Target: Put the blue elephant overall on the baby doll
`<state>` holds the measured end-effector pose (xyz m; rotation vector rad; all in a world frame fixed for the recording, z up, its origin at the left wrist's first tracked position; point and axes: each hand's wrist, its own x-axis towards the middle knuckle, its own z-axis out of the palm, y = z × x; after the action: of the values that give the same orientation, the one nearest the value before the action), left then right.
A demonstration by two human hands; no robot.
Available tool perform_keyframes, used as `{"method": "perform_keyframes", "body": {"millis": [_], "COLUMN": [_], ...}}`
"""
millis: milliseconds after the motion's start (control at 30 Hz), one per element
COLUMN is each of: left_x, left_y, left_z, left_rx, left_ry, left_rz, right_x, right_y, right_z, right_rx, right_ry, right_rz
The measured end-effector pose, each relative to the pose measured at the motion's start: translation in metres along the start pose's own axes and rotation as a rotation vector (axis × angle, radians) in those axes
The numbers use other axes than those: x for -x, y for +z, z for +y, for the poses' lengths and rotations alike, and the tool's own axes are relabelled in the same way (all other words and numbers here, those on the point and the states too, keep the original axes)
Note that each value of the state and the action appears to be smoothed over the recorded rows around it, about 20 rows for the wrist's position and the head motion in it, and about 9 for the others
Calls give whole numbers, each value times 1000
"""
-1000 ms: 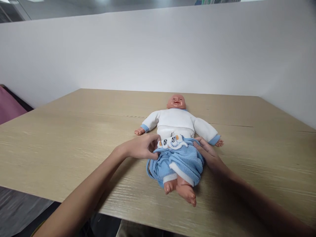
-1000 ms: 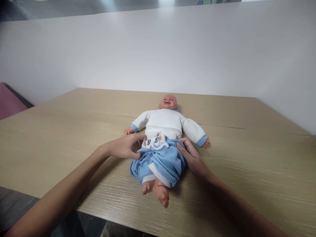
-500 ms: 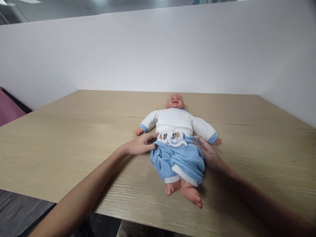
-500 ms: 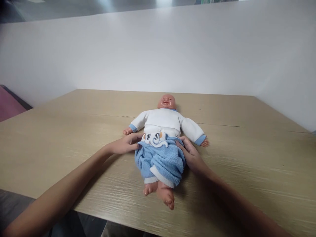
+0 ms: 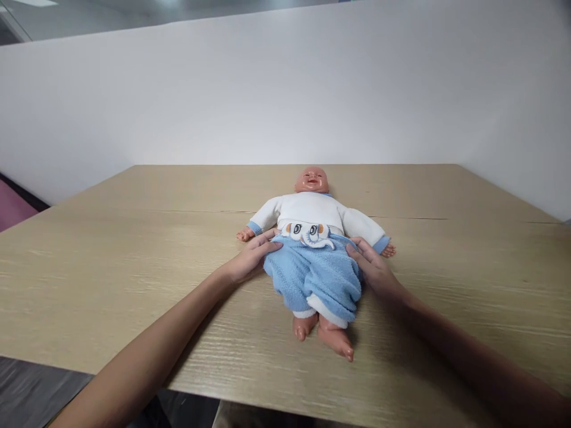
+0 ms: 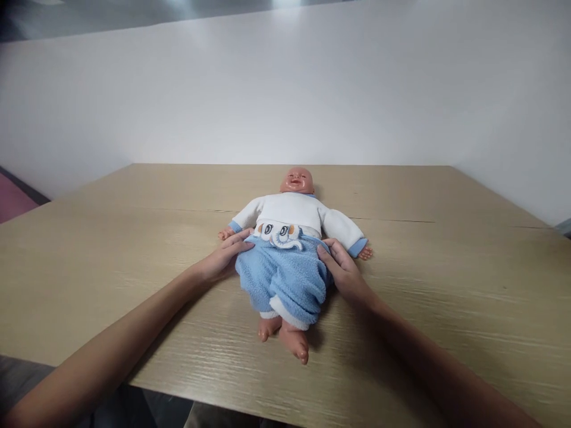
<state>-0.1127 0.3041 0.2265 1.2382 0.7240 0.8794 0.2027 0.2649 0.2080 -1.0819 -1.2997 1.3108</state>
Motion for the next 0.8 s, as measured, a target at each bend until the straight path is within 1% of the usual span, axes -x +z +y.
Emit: {"method": "perform_keyframes", "body": {"millis": [67, 133, 200, 300, 367, 433, 467, 533, 633, 700, 800], "left_x": [-1, -1, -2, -5, -11, -21, -26, -35, -38, -35, -28], "left_y": [-1, -2, 1, 10, 16, 18, 17, 10, -5, -15, -23], "left_z": [3, 8, 17, 37, 50, 57, 57, 49, 27, 12, -3], "left_rx": [105, 112, 53, -117, -241, -289, -290, -294, -305, -298, -263], "left_ry": [-42, -38, 9, 79, 131, 174, 180, 163, 104, 55, 30], "left_rz": [9, 5, 12, 47, 73, 112, 139, 204, 263, 272, 233], "right_x": [-1, -2, -2, -7, -17, -31, -38, -51, -60, -57, -49], "right_y": [-2, -2, 0, 7, 11, 13, 12, 9, 2, -2, -3], "right_z": [5, 5, -2, -20, -30, -35, -33, -26, -7, 3, 9], "right_rx": [-49, -50, 4, 115, 170, 212, 219, 207, 197, 215, 233], "right_ry": [5, -12, -49, -155, -233, -274, -275, -228, -126, -104, -97], "right_rz": [14, 30, 34, 9, 17, 47, 68, 116, 177, 178, 151]}}
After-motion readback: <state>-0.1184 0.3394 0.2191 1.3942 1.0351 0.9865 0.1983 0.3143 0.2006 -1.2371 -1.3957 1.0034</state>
